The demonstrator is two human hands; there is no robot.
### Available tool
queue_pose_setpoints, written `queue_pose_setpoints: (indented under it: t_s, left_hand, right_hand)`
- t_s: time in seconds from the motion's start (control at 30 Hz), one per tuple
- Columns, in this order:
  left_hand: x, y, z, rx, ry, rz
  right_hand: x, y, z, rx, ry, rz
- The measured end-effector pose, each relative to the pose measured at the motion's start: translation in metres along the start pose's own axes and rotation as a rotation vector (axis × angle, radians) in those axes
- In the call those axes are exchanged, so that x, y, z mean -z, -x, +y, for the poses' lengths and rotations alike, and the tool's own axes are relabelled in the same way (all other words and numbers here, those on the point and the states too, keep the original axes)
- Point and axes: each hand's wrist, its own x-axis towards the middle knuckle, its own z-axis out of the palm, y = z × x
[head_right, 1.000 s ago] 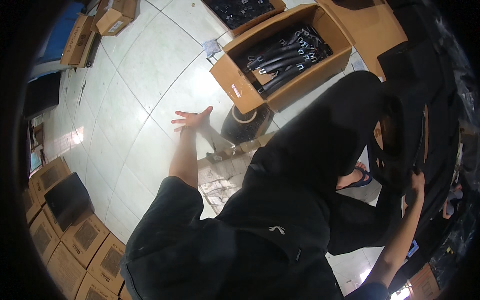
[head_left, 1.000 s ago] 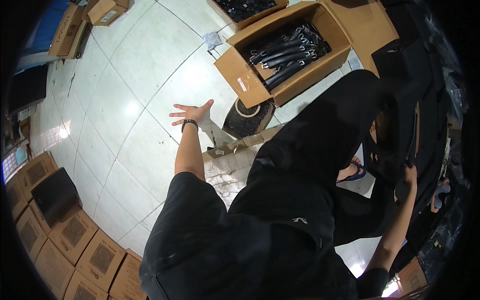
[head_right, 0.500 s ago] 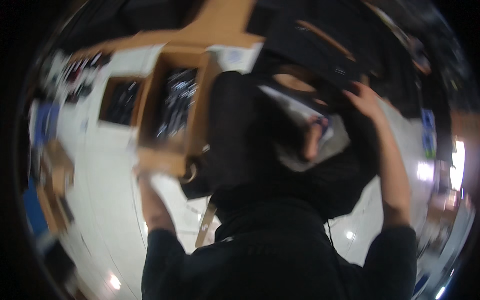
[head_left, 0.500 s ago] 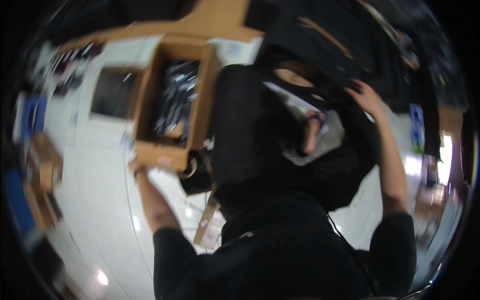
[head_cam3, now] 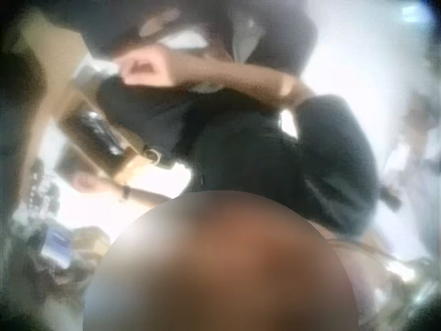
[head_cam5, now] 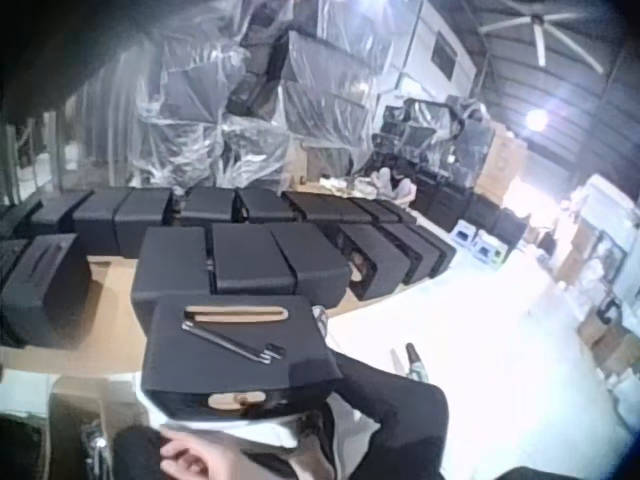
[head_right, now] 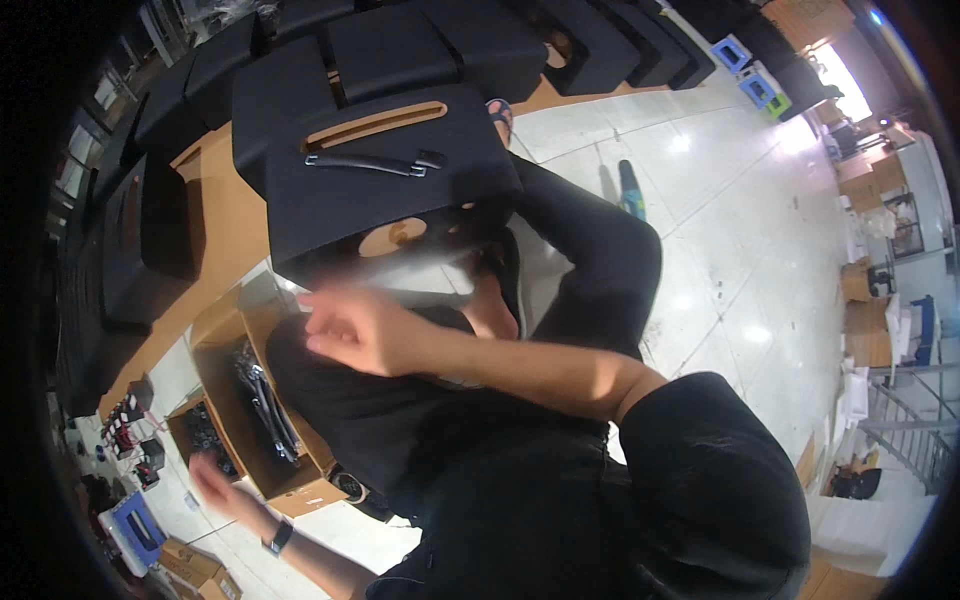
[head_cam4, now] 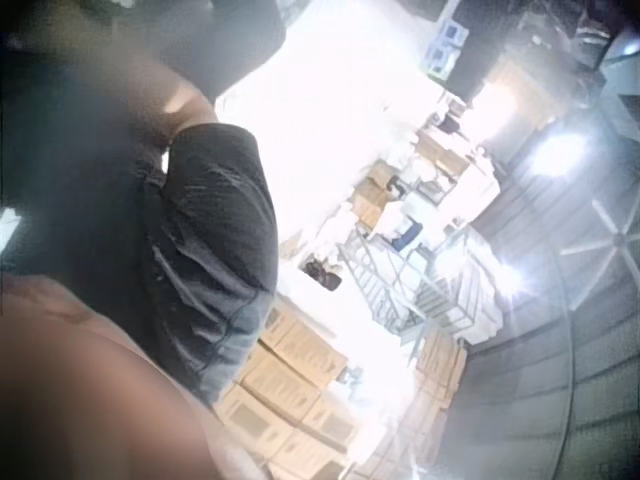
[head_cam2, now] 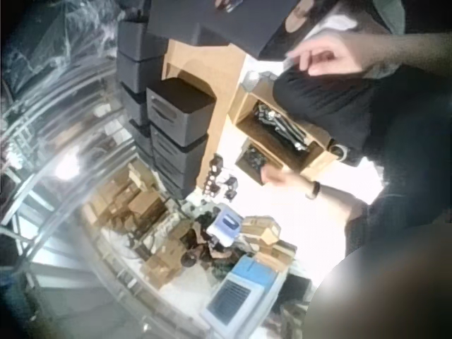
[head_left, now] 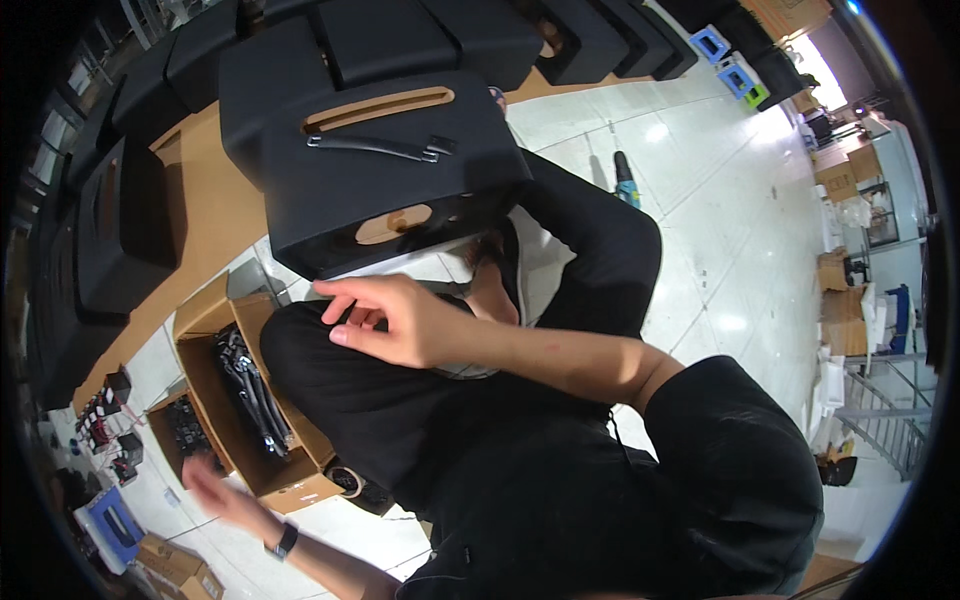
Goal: The person uses a small tool to mark and prepare holes on a gray upholstered chair part, then attaches a black plastic bracket with screws. The person sits on the floor during the task.
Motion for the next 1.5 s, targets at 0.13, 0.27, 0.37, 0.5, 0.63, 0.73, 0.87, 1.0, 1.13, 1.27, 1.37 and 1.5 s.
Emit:
queue_pose_setpoints:
  t_s: [0.13, 0.27, 0.37, 0.5, 0.63, 0.73, 0.87, 1.0, 1.13, 1.27, 1.37, 1.5]
  left_hand:
    - [-0.152, 0.001, 0.154, -0.348, 0.117, -0.570]
    - [-0.267, 0.012, 0.240, -0.720, 0.099, -0.849]
    - [-0.334, 0.009, 0.266, -0.801, 0.191, -1.019]
    - [-0.426, -0.036, 0.296, -0.595, 0.337, -1.045]
    - [-0.534, -0.105, 0.293, -0.680, 0.179, -1.105]
    - [-0.587, -0.113, 0.274, -0.589, 0.202, -1.292]
    - [-0.610, -0.108, 0.249, -0.413, 0.428, -1.371]
    - [-0.593, -0.102, 0.249, -0.253, 0.526, -1.322]
    - [-0.592, -0.102, 0.246, -0.221, 0.565, -1.300]
    - [-0.594, -0.112, 0.241, -0.288, 0.371, -1.311]
    - [-0.596, -0.114, 0.241, -0.311, 0.348, -1.304]
    - [-0.598, -0.114, 0.240, -0.294, 0.335, -1.283]
  right_hand:
    - [-0.001, -0.015, 0.017, 0.077, -0.169, 0.189]
    - [0.066, -0.008, 0.043, 0.085, -0.058, 0.421]
    - [0.121, -0.005, 0.047, 0.108, 0.097, 0.626]
    - [0.194, -0.042, 0.050, 0.069, -0.149, 0.963]
    - [0.241, -0.082, 0.088, 0.061, 0.059, 0.888]
    - [0.244, -0.093, 0.112, -0.010, 0.137, 0.877]
    - [0.242, -0.086, 0.116, 0.058, 0.032, 0.999]
    - [0.243, -0.084, 0.113, -0.042, 0.075, 1.036]
    - [0.240, -0.086, 0.119, -0.041, 0.176, 0.982]
    - [0.241, -0.084, 0.122, 0.005, 0.203, 0.960]
    - [0.240, -0.085, 0.121, 0.024, 0.242, 0.958]
    - [0.238, -0.086, 0.125, 0.053, 0.366, 0.920]
